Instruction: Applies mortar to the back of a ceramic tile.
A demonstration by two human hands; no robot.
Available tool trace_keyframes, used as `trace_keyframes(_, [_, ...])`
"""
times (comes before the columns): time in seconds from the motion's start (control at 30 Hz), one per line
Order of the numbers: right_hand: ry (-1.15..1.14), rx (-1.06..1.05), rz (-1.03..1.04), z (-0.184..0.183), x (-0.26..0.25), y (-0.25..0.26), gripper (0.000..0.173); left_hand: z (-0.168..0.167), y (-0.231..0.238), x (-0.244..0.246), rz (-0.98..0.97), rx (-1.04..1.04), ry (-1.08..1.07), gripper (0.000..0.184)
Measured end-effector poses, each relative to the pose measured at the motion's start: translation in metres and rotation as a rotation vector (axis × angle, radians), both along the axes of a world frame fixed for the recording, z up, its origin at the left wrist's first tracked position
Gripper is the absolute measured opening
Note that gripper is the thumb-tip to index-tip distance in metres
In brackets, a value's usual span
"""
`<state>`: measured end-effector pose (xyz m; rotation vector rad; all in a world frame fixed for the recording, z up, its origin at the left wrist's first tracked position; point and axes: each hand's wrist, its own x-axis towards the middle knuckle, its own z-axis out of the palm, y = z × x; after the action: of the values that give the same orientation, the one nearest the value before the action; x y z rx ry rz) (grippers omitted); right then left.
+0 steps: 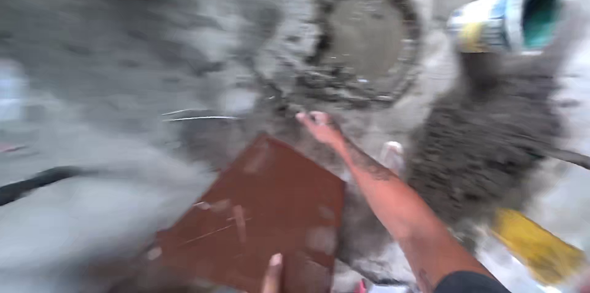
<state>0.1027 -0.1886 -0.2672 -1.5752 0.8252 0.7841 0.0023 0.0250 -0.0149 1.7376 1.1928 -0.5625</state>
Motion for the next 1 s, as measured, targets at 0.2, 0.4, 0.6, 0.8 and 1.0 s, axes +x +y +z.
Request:
trace_keyframes(0.2, [0.02,-0.081,-0.175,-0.066,0.09,0.061,0.059,-0.01,0.009,-0.005,0.063,-0.049,-0.093,0.014])
trace_keyframes(0.4, [0.081,-0.269,-0.107,-0.068,0.014,-0.014,0.065,-0.006,0.004,-0.001,0.067,-0.04,-0.071,0.013])
trace_keyframes(0.6, [0.16,-0.208,-0.021,-0.04,-0.031,-0.065,0.066,-0.002,-0.011,-0.004,0.038,-0.035,-0.06,0.014])
trace_keyframes(0.8, [0.057,-0.21,0.19,-0.003,-0.062,-0.112,0.06,-0.001,-0.017,-0.012,0.032,-0.02,-0.045,0.013])
trace_keyframes(1.0, [0.061,-0.201,0.523,-0.047,-0.053,-0.115,0.065,-0.001,-0.025,-0.014,-0.002,0.016,-0.046,0.014])
